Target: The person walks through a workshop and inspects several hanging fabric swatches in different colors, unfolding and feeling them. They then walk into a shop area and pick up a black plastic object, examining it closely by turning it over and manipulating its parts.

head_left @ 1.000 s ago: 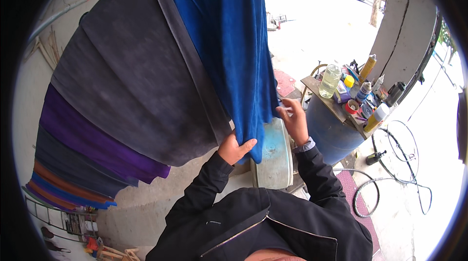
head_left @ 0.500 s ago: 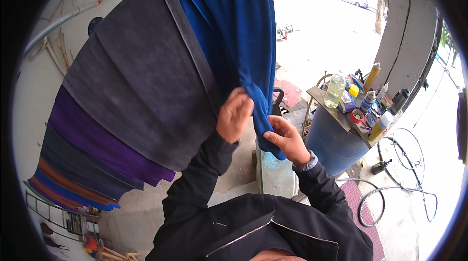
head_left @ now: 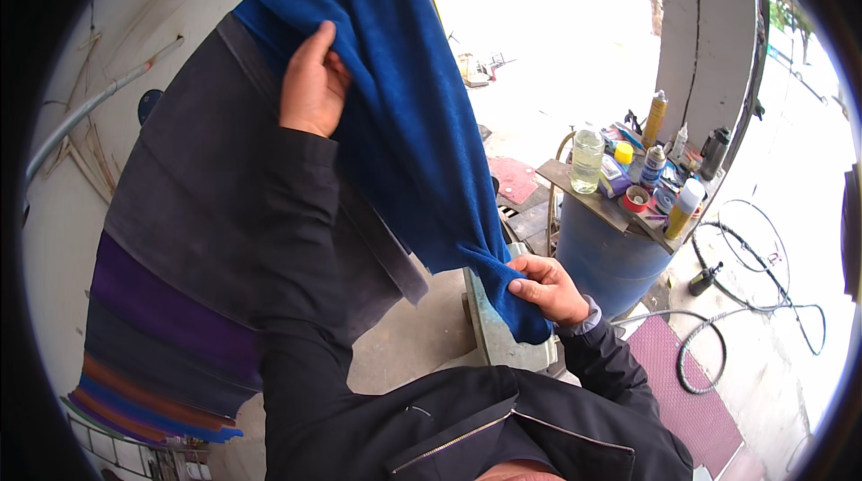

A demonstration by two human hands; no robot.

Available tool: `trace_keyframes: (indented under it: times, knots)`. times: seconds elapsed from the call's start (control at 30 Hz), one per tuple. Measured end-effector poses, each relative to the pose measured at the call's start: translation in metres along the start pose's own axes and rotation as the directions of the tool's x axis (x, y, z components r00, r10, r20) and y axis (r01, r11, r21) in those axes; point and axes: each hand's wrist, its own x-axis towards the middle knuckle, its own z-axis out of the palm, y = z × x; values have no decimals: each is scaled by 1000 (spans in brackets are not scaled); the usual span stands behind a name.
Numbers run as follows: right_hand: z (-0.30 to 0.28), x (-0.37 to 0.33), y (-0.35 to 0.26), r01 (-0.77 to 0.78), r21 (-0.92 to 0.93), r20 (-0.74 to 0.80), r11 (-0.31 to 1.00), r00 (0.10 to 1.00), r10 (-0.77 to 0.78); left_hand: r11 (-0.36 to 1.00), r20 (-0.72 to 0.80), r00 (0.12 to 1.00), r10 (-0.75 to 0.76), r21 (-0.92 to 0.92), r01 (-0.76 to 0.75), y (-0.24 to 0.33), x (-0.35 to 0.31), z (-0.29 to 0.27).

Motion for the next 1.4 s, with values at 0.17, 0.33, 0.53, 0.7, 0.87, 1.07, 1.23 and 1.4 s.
trace_keyframes:
  times: [0.17,0.33,0.53,0.7,0.87,1.07,1.23,1.4]
  knots:
    - [-14,-7,5,1,26,18,1000,1000,-2,868,40,880,473,153,-473,42,32,16]
    - [-18,2,7,42,12,50,999,998,-42,318,267,659,703,710,-628,97,115,26]
    - [0,10,-15,59,20,22,998,998,-59,-62,444,536,718,808,-586,79,251,98]
    - [1,3,-25,176,-167,12,970,984,-176,-96,551,723,416,818,-568,31,263,197]
    - [-19,-16,-13,10,-15,-107,1000,994,-12,-344,742,547,388,666,-661,-21,236,215]
    - [-64,-20,-2,185,-488,-231,853,915,-330,-141,808,376,453,482,-865,-71,123,134]
    - [-84,-32,0,50,-99,-357,994,931,-83,121,469,513,720,642,-757,-167,-55,16]
    - [-80,-28,2,72,67,-222,995,973,-55,590,-311,943,117,786,186,-309,-227,-69]
